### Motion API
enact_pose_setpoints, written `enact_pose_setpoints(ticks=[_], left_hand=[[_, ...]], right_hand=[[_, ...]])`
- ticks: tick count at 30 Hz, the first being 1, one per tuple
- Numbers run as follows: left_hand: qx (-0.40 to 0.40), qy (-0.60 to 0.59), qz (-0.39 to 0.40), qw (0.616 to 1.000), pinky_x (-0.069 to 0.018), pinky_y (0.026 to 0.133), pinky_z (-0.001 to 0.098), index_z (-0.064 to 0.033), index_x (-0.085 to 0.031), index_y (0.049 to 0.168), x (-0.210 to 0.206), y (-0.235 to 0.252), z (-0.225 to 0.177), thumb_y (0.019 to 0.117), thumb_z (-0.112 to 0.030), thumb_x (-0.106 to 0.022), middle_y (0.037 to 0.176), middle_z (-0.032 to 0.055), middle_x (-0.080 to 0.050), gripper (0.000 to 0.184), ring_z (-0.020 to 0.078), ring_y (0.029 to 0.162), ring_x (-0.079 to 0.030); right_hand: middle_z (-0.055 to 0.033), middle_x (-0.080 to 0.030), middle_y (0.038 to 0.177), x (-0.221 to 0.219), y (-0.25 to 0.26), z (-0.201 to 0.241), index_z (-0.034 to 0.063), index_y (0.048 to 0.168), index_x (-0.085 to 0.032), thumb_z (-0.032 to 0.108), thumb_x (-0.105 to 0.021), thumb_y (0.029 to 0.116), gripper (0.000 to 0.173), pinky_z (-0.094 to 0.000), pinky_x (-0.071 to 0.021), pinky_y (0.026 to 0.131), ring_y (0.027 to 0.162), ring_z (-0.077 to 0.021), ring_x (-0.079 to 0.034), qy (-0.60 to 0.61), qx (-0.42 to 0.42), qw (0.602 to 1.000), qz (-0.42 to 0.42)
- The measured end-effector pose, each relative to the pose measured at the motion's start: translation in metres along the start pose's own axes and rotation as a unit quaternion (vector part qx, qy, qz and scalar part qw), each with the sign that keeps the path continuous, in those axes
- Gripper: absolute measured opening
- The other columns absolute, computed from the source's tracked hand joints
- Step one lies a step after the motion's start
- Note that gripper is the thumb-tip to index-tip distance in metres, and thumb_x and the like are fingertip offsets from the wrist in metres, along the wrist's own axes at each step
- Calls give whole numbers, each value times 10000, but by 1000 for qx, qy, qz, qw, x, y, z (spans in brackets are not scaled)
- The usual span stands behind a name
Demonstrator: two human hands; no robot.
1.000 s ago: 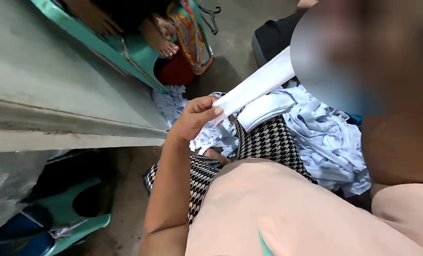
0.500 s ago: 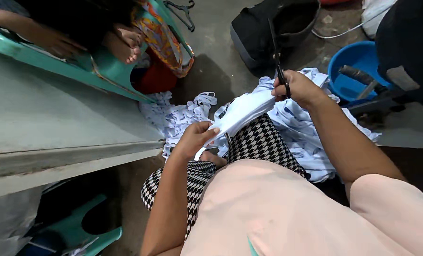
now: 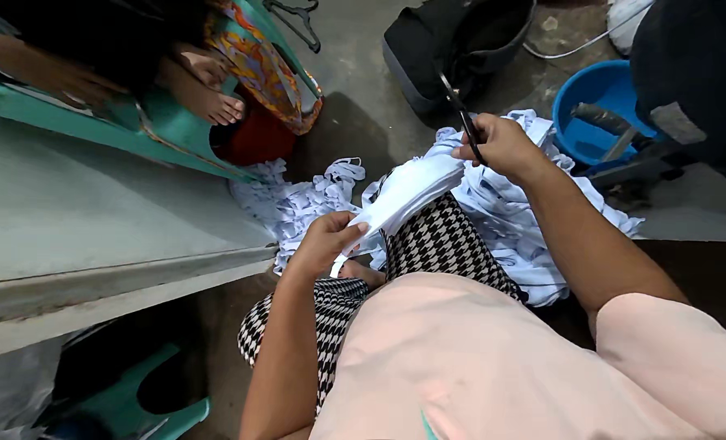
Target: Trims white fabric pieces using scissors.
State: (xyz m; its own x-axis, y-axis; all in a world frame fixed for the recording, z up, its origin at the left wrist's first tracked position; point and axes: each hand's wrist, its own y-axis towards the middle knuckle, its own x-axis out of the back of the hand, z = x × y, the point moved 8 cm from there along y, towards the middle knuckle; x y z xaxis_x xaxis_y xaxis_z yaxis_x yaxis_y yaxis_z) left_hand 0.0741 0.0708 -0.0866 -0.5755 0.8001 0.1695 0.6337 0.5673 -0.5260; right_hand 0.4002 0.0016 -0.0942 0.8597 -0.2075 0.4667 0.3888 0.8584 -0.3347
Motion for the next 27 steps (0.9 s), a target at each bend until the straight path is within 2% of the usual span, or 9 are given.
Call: enact_pose_setpoints(ticks=[2,4,7,9,10,13,17,20,27], left_hand=[[-8,-3,6,1000,-530,597,239,-29,-675,957,-1,1,3,1010,-118,-617,722,23,-647,119,78,602,-597],[-29,-2,21,999,-538,615,242,-35,-667,971,-4,2,8,1010,-123,-617,742,14,-655,109,68,625,-606],[-55,3,41,998,-555,668,258,-35,-677,998,-7,4,19,1006,-123,-616,789,18,-677,108,69,684,-631],[-61,-14,45,997,-562,698,273,-13,-675,1001,-10,10,27,1005,-103,-609,806,31,-681,112,79,711,-641],[-65,-28,49,996,-559,712,276,-9,-669,1008,-11,12,31,1009,-101,-599,817,33,-679,116,78,726,-639],[-82,-76,59,992,-563,744,281,-10,-666,1018,-15,18,40,1007,-103,-580,834,19,-674,127,75,752,-642],[-102,-87,59,989,-547,711,261,1,-652,1003,-15,15,38,1016,-103,-567,802,9,-652,135,60,710,-620],[-110,-90,58,988,-541,707,265,0,-652,987,-12,15,38,1021,-114,-564,792,12,-643,149,63,705,-612],[-116,-111,55,986,-525,678,259,-4,-642,961,-14,12,39,1010,-108,-572,770,9,-623,135,63,678,-592]], right_hand=[[-152,-647,910,8,-16,20,4,1109,-615,294,-832,856,442,-513,-550,743,781,-264,-640,-30,51,998,-15],[-85,-615,866,8,-40,45,31,1097,-600,350,-831,821,481,-418,-520,685,741,-179,-590,-27,110,993,12],[33,-589,766,-25,-85,70,76,1054,-591,580,-753,793,590,-262,-511,588,647,-54,-569,49,151,973,168],[34,-637,820,-59,-118,64,90,1105,-580,830,-633,769,814,-260,-584,637,702,-67,-647,75,112,934,332],[34,-632,832,-74,-134,55,93,1106,-578,852,-597,775,828,-256,-574,655,717,-69,-640,64,68,913,398],[27,-597,804,-98,-173,20,84,1081,-570,719,-462,937,661,-276,-531,661,692,-73,-594,-9,-65,855,515],[23,-592,769,-100,-199,-5,90,1008,-574,669,-350,993,621,-281,-536,676,679,-88,-603,-40,-181,840,509],[52,-608,760,-110,-198,-1,124,978,-580,720,-384,960,628,-240,-537,655,673,-59,-616,-9,-175,873,455],[47,-585,750,-133,-188,18,107,981,-573,590,-384,1019,521,-228,-524,649,658,-56,-596,-26,-154,898,412]])
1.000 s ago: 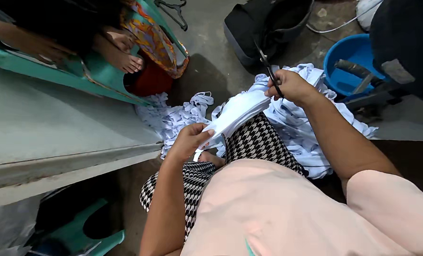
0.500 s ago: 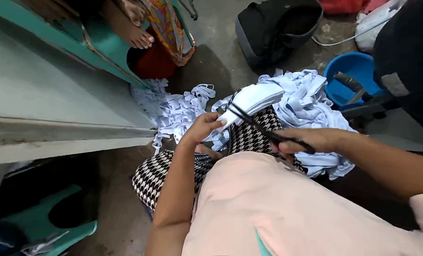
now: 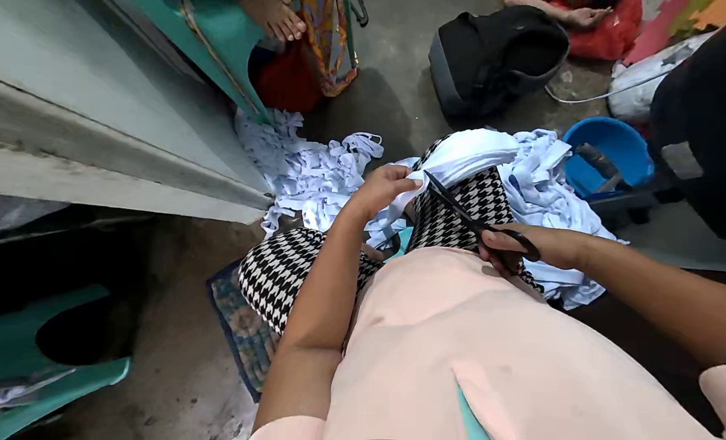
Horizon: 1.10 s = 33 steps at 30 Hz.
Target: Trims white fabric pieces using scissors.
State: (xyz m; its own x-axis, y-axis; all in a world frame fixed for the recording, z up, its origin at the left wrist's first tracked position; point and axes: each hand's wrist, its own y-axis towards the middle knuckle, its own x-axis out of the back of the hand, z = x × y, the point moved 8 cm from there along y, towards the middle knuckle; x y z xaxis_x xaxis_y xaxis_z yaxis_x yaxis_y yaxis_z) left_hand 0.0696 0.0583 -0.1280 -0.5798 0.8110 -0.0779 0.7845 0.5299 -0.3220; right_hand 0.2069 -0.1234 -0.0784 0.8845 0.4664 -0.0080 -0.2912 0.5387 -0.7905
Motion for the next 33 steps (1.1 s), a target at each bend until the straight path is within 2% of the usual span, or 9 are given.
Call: enact_pose_setpoints(ticks=[3,7,9,11,13,16,21,27,33], left_hand=[[10,12,-18,1000,-523,688,282,20,-652,999,2,2,4,992,-105,-615,799,42,-640,131,86,690,-593],[13,23,-22,999,-515,683,286,23,-649,984,1,3,4,996,-112,-621,798,50,-631,138,91,688,-585],[2,20,-18,1000,-522,706,290,19,-646,1004,2,0,-2,1004,-124,-615,821,49,-633,147,92,711,-590],[-25,7,-24,999,-528,697,279,10,-649,1025,8,-8,-21,1004,-115,-596,825,33,-638,138,80,709,-593],[-62,-10,-32,997,-527,655,248,-30,-636,996,16,-20,-54,1004,-105,-566,786,-10,-629,104,54,671,-588],[-112,-8,-42,993,-545,640,222,-92,-639,954,32,-43,-113,997,-110,-542,780,-57,-652,108,30,660,-606],[-94,106,-83,986,-521,582,175,-104,-629,935,48,-65,-179,1005,-101,-572,731,-69,-639,91,16,607,-591],[-13,211,-144,967,-482,531,165,-100,-657,900,68,-62,-204,1007,-148,-608,696,-61,-617,127,15,554,-547],[4,215,-147,966,-477,521,162,-95,-662,921,46,-38,-223,1016,-149,-599,697,-56,-621,126,20,547,-545]], right_hand=[[60,-568,729,-1,-5,-5,126,977,-570,587,-433,992,481,-237,-508,630,646,-56,-575,-20,-10,1000,13],[6,-566,791,11,-28,-20,49,1125,-579,479,-518,1026,445,-295,-506,665,673,-88,-560,-102,-75,992,10],[-14,-579,798,22,-37,-26,37,1125,-597,513,-571,995,494,-323,-491,672,678,-105,-551,-144,-81,986,12],[31,-587,764,32,-45,-28,84,1053,-607,555,-602,939,485,-267,-490,644,661,-61,-562,-136,-49,989,28],[85,-597,738,42,-49,-23,153,965,-621,672,-672,822,541,-191,-473,617,650,-5,-564,-106,12,993,39],[100,-615,781,51,-51,-4,185,958,-643,806,-709,717,670,-151,-464,633,698,19,-576,-87,126,988,36],[53,-669,915,35,-33,22,144,1148,-612,832,-630,774,783,-260,-563,768,846,-75,-663,-13,279,954,106],[20,-678,950,5,-2,38,179,1148,-616,875,-511,816,778,-332,-589,829,899,-143,-692,124,332,897,265],[30,-672,892,6,14,37,167,1095,-613,866,-548,804,760,-293,-589,789,848,-120,-691,121,314,902,270]])
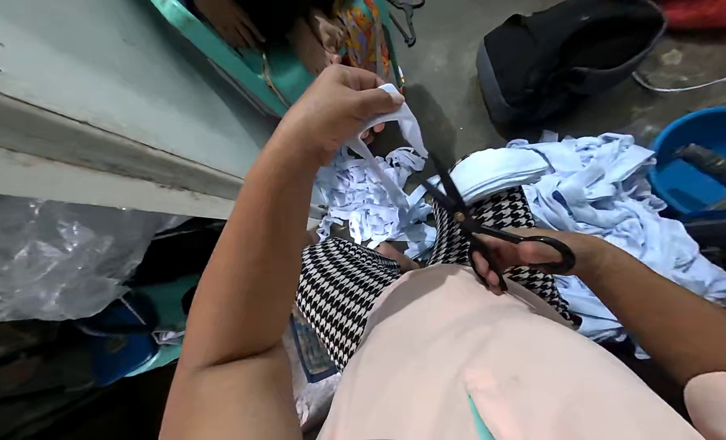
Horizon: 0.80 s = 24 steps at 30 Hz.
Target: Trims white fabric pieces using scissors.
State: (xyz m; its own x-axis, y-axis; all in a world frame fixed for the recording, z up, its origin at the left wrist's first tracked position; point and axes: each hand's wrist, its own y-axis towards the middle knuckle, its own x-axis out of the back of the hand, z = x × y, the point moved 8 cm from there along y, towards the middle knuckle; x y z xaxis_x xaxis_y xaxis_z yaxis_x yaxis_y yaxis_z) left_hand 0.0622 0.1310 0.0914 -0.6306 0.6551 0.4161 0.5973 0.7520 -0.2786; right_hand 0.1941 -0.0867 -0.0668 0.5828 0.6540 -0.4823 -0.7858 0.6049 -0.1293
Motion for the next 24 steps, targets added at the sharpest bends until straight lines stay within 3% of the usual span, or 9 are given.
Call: enact_pose_setpoints(ticks=[4,11,19,21,24], left_hand=[[-18,-17,23,999,-483,518,166,-91,-645,922,-25,16,-26,1017,-129,-589,683,-45,-615,117,27,544,-549],[-67,-74,69,993,-515,534,177,-90,-651,937,-64,32,-60,1036,-124,-543,705,-33,-609,150,42,562,-565],[-49,-155,90,982,-528,553,195,-92,-642,984,-115,35,-42,1033,-111,-533,737,-36,-625,121,40,581,-573],[-26,-165,100,981,-524,556,200,-84,-645,988,-129,34,-23,1025,-103,-535,736,-36,-630,118,39,580,-574],[16,-143,105,984,-522,551,198,-68,-646,981,-143,32,14,1017,-107,-557,737,-27,-637,104,40,582,-581]], right_hand=[[48,-660,846,11,3,1,166,1039,-622,890,-567,762,777,-244,-574,721,775,-80,-673,-25,-40,995,-82],[4,-661,834,50,-32,16,133,1076,-614,913,-492,783,843,-274,-583,706,753,-119,-676,-56,26,972,-227],[10,-648,827,72,-95,12,124,1114,-589,905,-519,775,854,-286,-582,684,741,-115,-667,-99,45,930,-351],[33,-624,800,77,-108,6,117,1101,-592,839,-535,829,774,-256,-558,659,704,-76,-635,-156,21,916,-370],[19,-582,718,85,-122,-6,93,968,-593,599,-550,941,508,-278,-496,594,632,-74,-573,-247,-52,885,-392]])
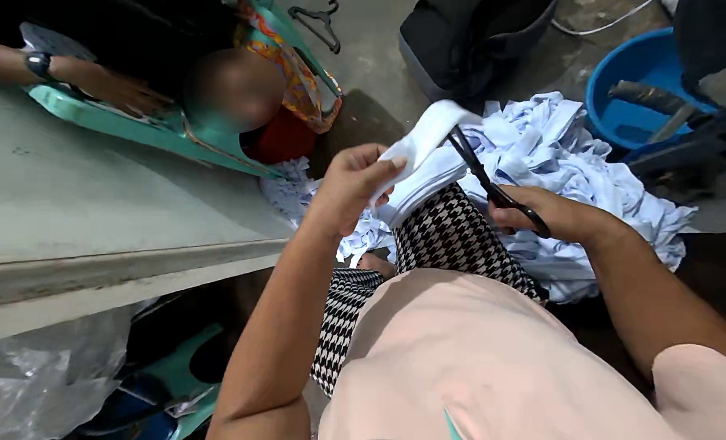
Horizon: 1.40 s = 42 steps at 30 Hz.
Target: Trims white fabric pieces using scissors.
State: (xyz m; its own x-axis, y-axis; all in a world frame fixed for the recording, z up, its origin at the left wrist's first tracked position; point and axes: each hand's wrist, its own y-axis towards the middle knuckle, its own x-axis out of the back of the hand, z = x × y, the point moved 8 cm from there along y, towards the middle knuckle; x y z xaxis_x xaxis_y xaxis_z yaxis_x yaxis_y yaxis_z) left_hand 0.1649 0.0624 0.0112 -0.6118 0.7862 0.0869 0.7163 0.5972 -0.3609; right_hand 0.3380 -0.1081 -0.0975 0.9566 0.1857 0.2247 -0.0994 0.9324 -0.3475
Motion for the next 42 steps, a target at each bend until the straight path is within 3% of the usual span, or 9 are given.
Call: enact_pose_setpoints(ticks=[4,8,13,18,22,27,31,38,42], left_hand=[[63,48,-16,997,-466,496,177,-73,-652,961,3,-9,42,1010,-131,-583,693,-14,-618,103,36,524,-536],[97,82,-24,992,-433,485,169,-64,-624,957,9,-24,53,1029,-103,-558,683,2,-598,106,43,502,-506],[104,52,-35,993,-489,515,178,-66,-662,957,23,-27,63,1008,-92,-594,747,1,-647,88,39,563,-564],[109,47,-45,992,-485,527,170,-65,-668,941,31,-33,65,991,-63,-599,725,-8,-646,85,27,563,-561],[100,81,-59,990,-467,523,157,-80,-674,956,39,-34,63,982,-64,-614,727,-23,-647,68,13,564,-550],[96,97,-83,987,-459,524,159,-73,-673,963,47,-34,64,982,-63,-617,733,-18,-645,60,15,567,-542],[89,102,-89,987,-448,523,160,-82,-664,943,50,-35,64,985,-70,-612,717,-33,-629,67,11,557,-522],[84,80,-98,988,-461,528,160,-76,-666,942,54,-38,74,985,-51,-599,719,-25,-639,84,17,561,-541],[97,67,-93,989,-467,537,164,-69,-662,962,51,-37,88,996,-59,-601,740,-20,-642,71,20,572,-544]], right_hand=[[-34,-552,696,0,-8,-17,41,955,-606,466,-625,985,427,-362,-471,619,630,-138,-545,-52,-80,994,49],[0,-546,656,15,-15,-24,85,905,-648,548,-759,845,480,-374,-458,583,601,-128,-535,-92,-52,993,52],[-2,-566,640,38,-25,-40,113,849,-662,464,-904,693,454,-404,-478,565,585,-146,-552,-132,-54,990,22],[7,-611,724,48,-33,-27,114,868,-681,355,-949,635,430,-381,-487,610,662,-134,-581,-110,-10,994,26],[35,-618,763,42,-27,-11,121,889,-674,490,-847,700,449,-298,-506,639,709,-78,-595,-56,66,996,23],[57,-602,735,38,-13,-10,147,907,-651,528,-761,784,415,-279,-490,606,666,-49,-573,-49,55,997,1],[49,-578,694,34,-10,-10,138,883,-643,579,-744,791,462,-301,-482,571,626,-67,-563,-69,44,996,-33],[17,-562,707,26,-7,-4,103,902,-658,524,-782,800,451,-344,-466,576,629,-106,-546,-102,15,994,-42],[6,-571,710,27,-3,3,91,923,-653,528,-747,821,458,-353,-483,564,622,-113,-554,-92,34,989,-109]])
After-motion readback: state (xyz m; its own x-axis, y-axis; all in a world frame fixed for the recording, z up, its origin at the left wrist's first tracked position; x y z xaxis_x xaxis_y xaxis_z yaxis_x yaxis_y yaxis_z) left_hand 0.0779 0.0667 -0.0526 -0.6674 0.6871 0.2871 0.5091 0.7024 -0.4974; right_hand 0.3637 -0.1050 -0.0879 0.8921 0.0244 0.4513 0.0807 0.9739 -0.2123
